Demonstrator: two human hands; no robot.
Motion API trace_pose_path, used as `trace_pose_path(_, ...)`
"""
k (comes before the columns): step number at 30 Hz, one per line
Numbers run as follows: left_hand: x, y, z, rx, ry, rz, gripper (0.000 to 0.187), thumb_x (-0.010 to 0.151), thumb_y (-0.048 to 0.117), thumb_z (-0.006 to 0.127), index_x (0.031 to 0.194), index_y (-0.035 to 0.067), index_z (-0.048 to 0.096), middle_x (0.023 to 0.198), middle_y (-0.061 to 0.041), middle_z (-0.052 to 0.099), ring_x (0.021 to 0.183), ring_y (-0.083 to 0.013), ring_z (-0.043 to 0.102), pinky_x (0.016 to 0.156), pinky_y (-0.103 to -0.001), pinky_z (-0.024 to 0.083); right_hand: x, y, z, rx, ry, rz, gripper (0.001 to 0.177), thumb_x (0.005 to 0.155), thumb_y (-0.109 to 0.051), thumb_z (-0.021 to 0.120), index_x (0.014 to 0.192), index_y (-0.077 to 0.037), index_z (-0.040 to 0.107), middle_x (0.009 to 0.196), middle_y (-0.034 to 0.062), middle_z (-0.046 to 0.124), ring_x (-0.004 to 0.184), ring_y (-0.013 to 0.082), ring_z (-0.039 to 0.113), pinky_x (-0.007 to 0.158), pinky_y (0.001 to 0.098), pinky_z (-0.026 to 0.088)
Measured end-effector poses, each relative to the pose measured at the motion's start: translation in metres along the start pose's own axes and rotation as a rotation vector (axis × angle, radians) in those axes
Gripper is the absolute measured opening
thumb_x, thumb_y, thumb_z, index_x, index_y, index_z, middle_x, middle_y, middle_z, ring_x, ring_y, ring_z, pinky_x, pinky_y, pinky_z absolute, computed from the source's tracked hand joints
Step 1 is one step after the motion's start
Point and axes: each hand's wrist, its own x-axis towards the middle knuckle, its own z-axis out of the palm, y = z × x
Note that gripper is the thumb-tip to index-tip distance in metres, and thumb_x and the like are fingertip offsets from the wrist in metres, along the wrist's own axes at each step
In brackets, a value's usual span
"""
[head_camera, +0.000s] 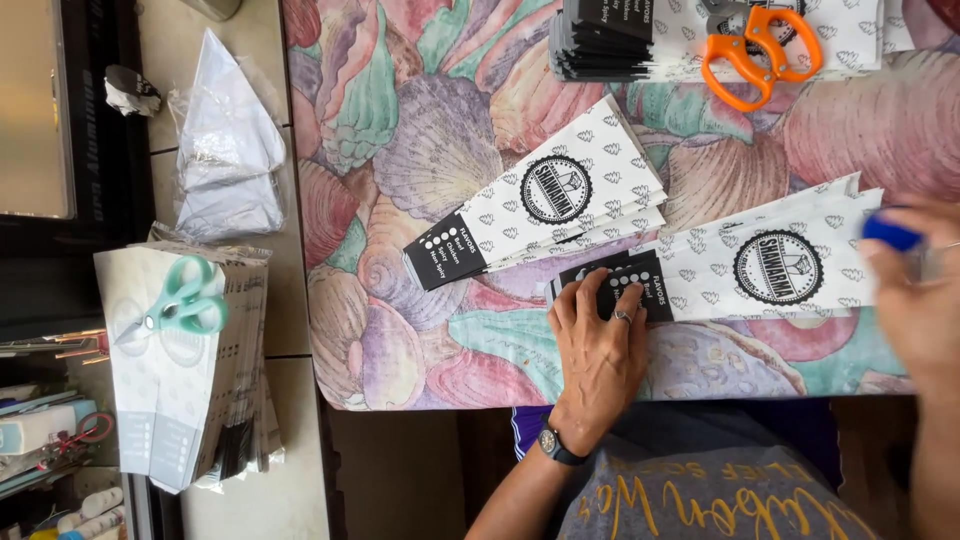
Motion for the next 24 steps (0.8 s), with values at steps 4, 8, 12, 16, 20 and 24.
trace_pose_path(4, 0.005, 0.006, 0.000, 0.057, -0.011, 0.031, 0.032, 0.092, -0.002, 0.060, 0.123, 0.003, 0.063, 0.134, -0.025, 0.049, 0.116, -0.0461, 0.048, 0.083, -0.060, 0.041, 0.005, -0.080, 0.026, 0.167, -0.058, -0.275, 0.022, 0.095, 0.005, 0.080, 0.114, 0.007, 0.070, 0.126, 0.0241, 0.072, 0.120, 0.0387, 0.066, 0.109, 0.0467, 0.052)
trace_pose_path(8, 0.005, 0.009, 0.002, 0.049, 0.093, 0.097, 0.037, 0.080, -0.012, 0.057, 0.114, 0.000, 0.067, 0.130, -0.021, 0.057, 0.117, -0.0415, 0.051, 0.092, -0.056, 0.038, 0.003, -0.106, 0.047, 0.233, -0.155, -0.348, 0.030, 0.085, 0.001, 0.079, 0.111, 0.004, 0.065, 0.122, 0.0198, 0.071, 0.115, 0.0347, 0.066, 0.099, 0.0416, 0.056)
trace_pose_path(12, 0.008, 0.007, 0.010, 0.034, 0.041, 0.189, 0.034, 0.087, -0.008, 0.063, 0.120, 0.001, 0.067, 0.135, -0.022, 0.064, 0.121, -0.0416, 0.058, 0.098, -0.054, 0.039, 0.007, -0.096, 0.040, 0.225, -0.174, -0.374, 0.035, 0.081, -0.003, 0.084, 0.112, 0.005, 0.069, 0.123, 0.0181, 0.073, 0.117, 0.0313, 0.067, 0.100, 0.0387, 0.057)
trace_pose_path(16, 0.001, -0.008, 0.025, -0.044, -0.078, 0.179, 0.029, 0.089, -0.004, 0.063, 0.115, 0.003, 0.074, 0.129, -0.018, 0.069, 0.121, -0.0381, 0.061, 0.095, -0.051, 0.041, 0.020, -0.039, 0.029, 0.080, -0.097, -0.256, 0.027, 0.091, -0.006, 0.083, 0.115, 0.003, 0.074, 0.126, 0.0194, 0.075, 0.115, 0.0331, 0.070, 0.099, 0.0420, 0.058)
trace_pose_path(20, 0.005, -0.006, 0.023, -0.031, -0.102, 0.155, 0.025, 0.092, 0.000, 0.063, 0.112, 0.004, 0.076, 0.128, -0.018, 0.070, 0.119, -0.0370, 0.061, 0.094, -0.051, 0.040, 0.045, 0.043, 0.026, -0.200, 0.044, -0.164, 0.027, 0.097, -0.008, 0.096, 0.118, 0.001, 0.082, 0.127, 0.0156, 0.081, 0.114, 0.0344, 0.074, 0.103, 0.0439, 0.055)
trace_pose_path(24, 0.002, -0.005, 0.025, -0.001, -0.109, 0.141, 0.026, 0.091, -0.002, 0.062, 0.113, 0.005, 0.076, 0.130, -0.018, 0.070, 0.122, -0.0365, 0.060, 0.096, -0.052, 0.040, 0.071, 0.055, 0.018, -0.036, 0.014, -0.064, 0.027, 0.095, 0.012, 0.090, 0.119, 0.013, 0.078, 0.128, 0.0268, 0.076, 0.121, 0.0367, 0.070, 0.107, 0.0430, 0.054)
